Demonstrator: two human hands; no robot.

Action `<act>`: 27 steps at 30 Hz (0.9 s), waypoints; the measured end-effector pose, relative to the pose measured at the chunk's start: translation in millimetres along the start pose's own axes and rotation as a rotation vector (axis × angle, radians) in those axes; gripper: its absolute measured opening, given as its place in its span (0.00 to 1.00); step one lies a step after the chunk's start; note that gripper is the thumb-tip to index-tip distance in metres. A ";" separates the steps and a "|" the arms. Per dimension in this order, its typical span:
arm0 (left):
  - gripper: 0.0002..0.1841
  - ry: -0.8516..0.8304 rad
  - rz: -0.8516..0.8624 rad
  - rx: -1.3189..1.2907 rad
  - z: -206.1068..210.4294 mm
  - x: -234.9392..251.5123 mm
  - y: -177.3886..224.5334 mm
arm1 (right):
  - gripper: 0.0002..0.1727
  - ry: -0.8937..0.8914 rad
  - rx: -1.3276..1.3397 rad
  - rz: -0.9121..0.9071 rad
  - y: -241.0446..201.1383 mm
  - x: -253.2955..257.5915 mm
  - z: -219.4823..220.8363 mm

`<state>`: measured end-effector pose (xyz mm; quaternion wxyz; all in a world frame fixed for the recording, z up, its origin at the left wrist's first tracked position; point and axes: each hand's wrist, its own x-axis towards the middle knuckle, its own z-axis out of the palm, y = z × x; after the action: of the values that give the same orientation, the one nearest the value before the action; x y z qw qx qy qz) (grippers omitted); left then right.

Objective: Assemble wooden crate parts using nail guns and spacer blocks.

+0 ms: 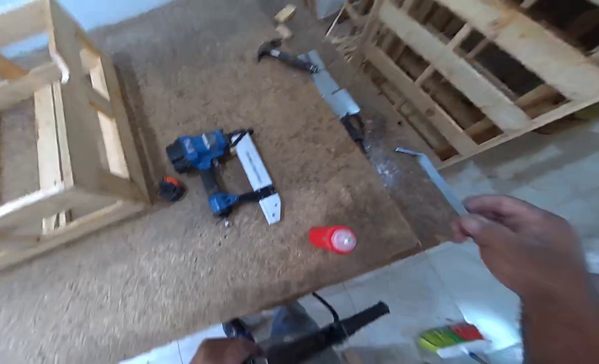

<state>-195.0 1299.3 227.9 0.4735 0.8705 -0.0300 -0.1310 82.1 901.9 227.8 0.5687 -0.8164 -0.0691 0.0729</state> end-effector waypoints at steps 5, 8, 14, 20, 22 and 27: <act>0.19 0.105 0.148 -0.066 -12.6 -58.6 -15.6 | 0.12 -0.646 -0.291 -0.405 -96.2 -116.8 74.5; 0.18 0.155 0.201 -0.089 -23.2 -107.5 -21.8 | 0.10 -0.719 -0.470 -0.578 -115.8 -150.0 122.6; 0.16 0.265 0.282 -0.131 -40.2 -218.4 -45.4 | 0.12 -0.880 -0.509 -0.742 -166.9 -203.7 189.8; 0.17 0.382 0.295 -0.192 -57.8 -313.1 -62.2 | 0.11 -0.908 -0.419 -0.978 -214.0 -276.9 296.0; 0.17 0.429 0.292 -0.204 -63.4 -335.7 -66.4 | 0.11 -0.914 -0.424 -1.020 -225.9 -290.2 313.6; 0.16 0.514 0.308 -0.211 -74.5 -368.3 -76.2 | 0.10 -1.007 -0.489 -0.996 -252.5 -300.0 326.7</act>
<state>-536.3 1467.0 276.6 0.5676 0.8063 -0.0271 0.1641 -284.0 1230.0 365.1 0.2364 -0.6596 -0.6966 0.1542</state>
